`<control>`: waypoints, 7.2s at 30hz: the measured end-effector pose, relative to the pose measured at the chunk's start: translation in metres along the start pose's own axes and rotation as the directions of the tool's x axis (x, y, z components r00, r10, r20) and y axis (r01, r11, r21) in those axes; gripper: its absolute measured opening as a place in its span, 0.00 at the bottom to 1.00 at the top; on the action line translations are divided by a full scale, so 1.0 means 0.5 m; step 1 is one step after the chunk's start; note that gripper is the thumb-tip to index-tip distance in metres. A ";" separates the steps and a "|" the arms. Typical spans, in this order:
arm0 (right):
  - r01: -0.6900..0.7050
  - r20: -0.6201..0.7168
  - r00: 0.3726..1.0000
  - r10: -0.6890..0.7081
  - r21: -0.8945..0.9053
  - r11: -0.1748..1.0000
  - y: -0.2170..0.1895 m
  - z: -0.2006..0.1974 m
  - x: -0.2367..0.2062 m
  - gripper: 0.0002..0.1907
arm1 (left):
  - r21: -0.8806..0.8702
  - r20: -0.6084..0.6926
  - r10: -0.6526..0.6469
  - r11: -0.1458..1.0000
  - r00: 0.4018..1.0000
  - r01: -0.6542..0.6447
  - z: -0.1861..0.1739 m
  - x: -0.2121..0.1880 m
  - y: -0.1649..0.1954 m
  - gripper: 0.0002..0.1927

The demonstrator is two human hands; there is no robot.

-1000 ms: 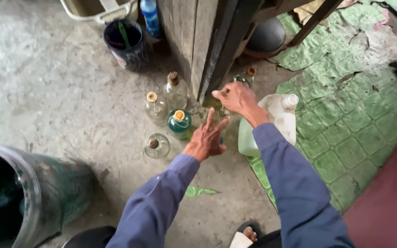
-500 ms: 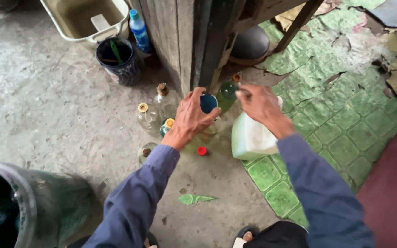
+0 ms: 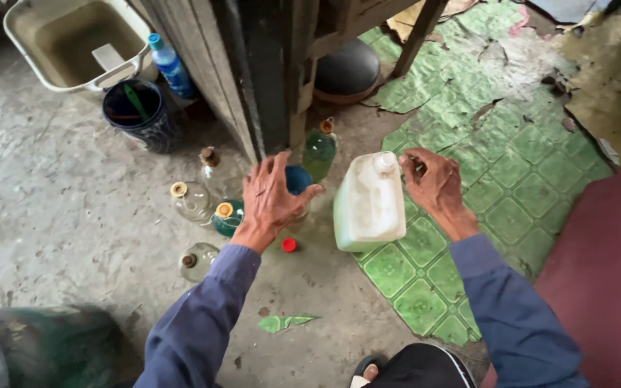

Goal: The person carries a metal basin of plastic bottles outside, sets it down, and arranges empty glass bottles on the ground. The person places a blue funnel in a bottle's mouth and pours liquid from a large plastic jug through the funnel to fill the glass bottles one at a time.

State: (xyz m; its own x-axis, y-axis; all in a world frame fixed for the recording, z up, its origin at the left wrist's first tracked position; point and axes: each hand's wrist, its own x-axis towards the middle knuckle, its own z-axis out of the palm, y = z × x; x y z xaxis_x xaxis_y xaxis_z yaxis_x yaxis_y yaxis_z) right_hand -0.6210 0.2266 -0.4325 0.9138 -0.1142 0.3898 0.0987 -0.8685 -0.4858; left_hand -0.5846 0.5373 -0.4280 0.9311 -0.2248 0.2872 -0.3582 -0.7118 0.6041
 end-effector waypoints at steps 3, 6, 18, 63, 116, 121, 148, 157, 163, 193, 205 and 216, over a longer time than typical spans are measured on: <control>-0.025 -0.030 0.999 0.027 0.058 0.998 0.005 -0.011 0.002 0.08 | 0.097 -0.135 0.242 0.968 0.961 -0.230 0.005 -0.010 0.038 0.36; -0.118 0.013 0.993 0.118 0.126 0.985 0.012 -0.012 -0.006 0.09 | -0.062 0.019 0.194 0.979 0.981 -0.192 0.069 -0.028 0.101 0.30; -0.558 0.387 0.795 0.467 0.166 0.813 0.057 -0.004 -0.106 0.23 | -0.191 0.426 -0.405 0.834 0.809 0.518 0.326 -0.015 0.237 0.39; -0.643 0.729 0.581 0.363 0.684 -0.345 0.048 0.065 -0.292 0.32 | -0.586 0.456 -0.507 0.447 0.731 0.676 0.000 -0.133 0.132 0.21; -0.795 0.725 0.483 0.492 0.598 -0.102 0.090 -0.087 -0.224 0.34 | -0.477 0.476 -0.537 0.508 0.696 0.717 0.090 -0.159 0.056 0.24; -0.793 0.749 0.508 0.426 0.599 -0.108 0.086 -0.096 -0.222 0.36 | -0.507 0.480 -0.539 0.473 0.692 0.720 0.076 -0.155 0.067 0.25; -0.818 0.771 0.476 0.423 0.565 -0.108 0.122 -0.108 -0.214 0.39 | -0.579 0.506 -0.508 0.399 0.697 0.711 0.060 -0.152 0.083 0.24; -0.820 0.760 0.470 0.449 0.564 -0.097 0.126 -0.111 -0.210 0.37 | -0.586 0.488 -0.510 0.411 0.708 0.699 0.066 -0.153 0.079 0.23; -0.824 0.761 0.465 0.453 0.559 -0.094 0.124 -0.114 -0.205 0.37 | -0.586 0.499 -0.500 0.406 0.707 0.701 0.074 -0.153 0.076 0.22; -0.823 0.757 0.468 0.456 0.561 -0.085 0.120 -0.119 -0.201 0.37 | -0.594 0.518 -0.497 0.377 0.696 0.711 0.066 -0.151 0.079 0.23; -0.816 0.763 0.477 0.436 0.569 -0.101 0.116 -0.124 -0.195 0.37 | -0.594 0.518 -0.485 0.389 0.705 0.704 0.061 -0.150 0.084 0.23; -0.810 0.753 0.497 0.432 0.581 -0.080 0.106 -0.125 -0.192 0.35 | -0.601 0.512 -0.494 0.378 0.702 0.704 0.053 -0.154 0.086 0.24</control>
State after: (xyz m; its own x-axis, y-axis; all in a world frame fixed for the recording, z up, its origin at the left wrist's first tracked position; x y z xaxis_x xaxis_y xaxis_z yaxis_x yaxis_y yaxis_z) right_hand -0.7281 0.1611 -0.4468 0.7934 -0.0685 -0.6049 -0.5192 0.4425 -0.7311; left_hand -0.6698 0.5065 -0.4438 0.8663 -0.1469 -0.4775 0.4790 -0.0272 0.8774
